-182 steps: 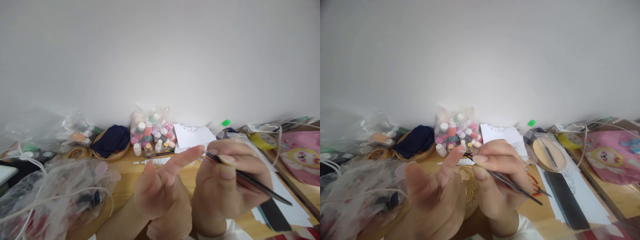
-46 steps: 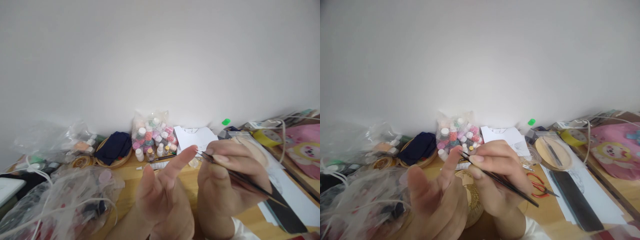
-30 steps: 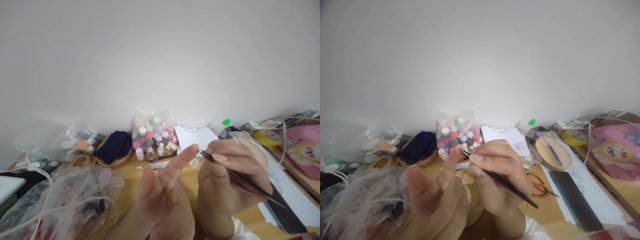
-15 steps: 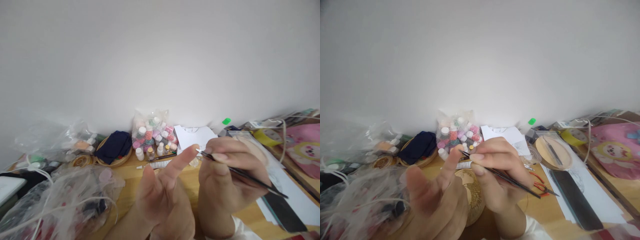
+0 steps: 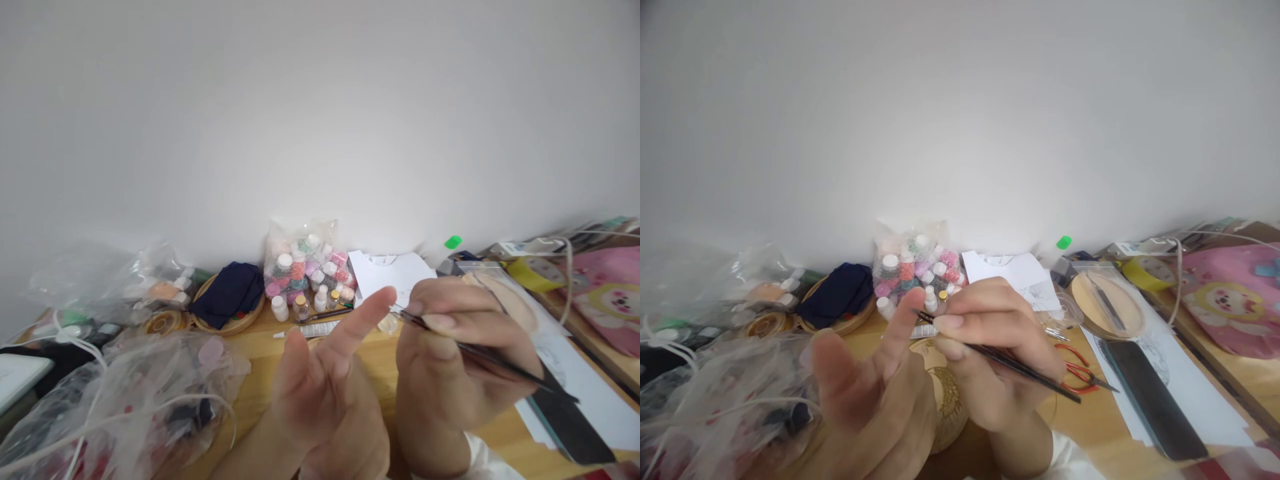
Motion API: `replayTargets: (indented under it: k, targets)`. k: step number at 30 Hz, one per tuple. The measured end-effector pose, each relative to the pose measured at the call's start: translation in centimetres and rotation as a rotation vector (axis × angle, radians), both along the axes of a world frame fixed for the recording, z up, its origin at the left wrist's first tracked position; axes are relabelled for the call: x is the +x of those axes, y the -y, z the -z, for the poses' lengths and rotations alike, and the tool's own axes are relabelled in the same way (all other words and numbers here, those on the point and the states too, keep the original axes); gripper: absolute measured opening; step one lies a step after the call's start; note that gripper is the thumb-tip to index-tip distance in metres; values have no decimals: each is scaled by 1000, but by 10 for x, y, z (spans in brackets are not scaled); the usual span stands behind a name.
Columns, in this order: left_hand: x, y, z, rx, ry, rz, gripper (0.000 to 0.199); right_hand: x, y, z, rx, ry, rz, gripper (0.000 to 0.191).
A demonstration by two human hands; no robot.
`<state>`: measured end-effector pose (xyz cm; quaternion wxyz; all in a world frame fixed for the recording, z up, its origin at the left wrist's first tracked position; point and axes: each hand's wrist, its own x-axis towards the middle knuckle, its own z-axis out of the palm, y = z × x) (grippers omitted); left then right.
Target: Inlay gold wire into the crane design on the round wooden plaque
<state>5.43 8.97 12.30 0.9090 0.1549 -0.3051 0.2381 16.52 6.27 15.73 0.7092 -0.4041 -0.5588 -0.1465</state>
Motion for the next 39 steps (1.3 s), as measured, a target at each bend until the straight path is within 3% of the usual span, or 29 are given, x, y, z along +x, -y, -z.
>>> replayTargets:
  k: [10, 13, 16, 24, 34, 39]
  targets:
    - [-3, 1, 4, -29, -77, -6, 72, 0, -10, 3, 107, 7, 41, 7]
    - [-4, 1, 8, -49, -104, -21, 65, 0, -10, 3, 105, 13, 46, 7]
    - [-4, 1, 12, -53, -63, -51, 70, 0, -6, 2, 68, 7, 39, 7]
    - [1, -2, 0, 67, 1, -48, 63, -1, -8, 3, 78, -12, 62, 7]
    - [3, -4, 3, 48, 15, -20, 67, -1, -11, 4, 123, -32, 55, 6]
    - [4, -3, -1, 22, 28, -9, 63, 0, -3, 2, 40, -28, 44, 6]
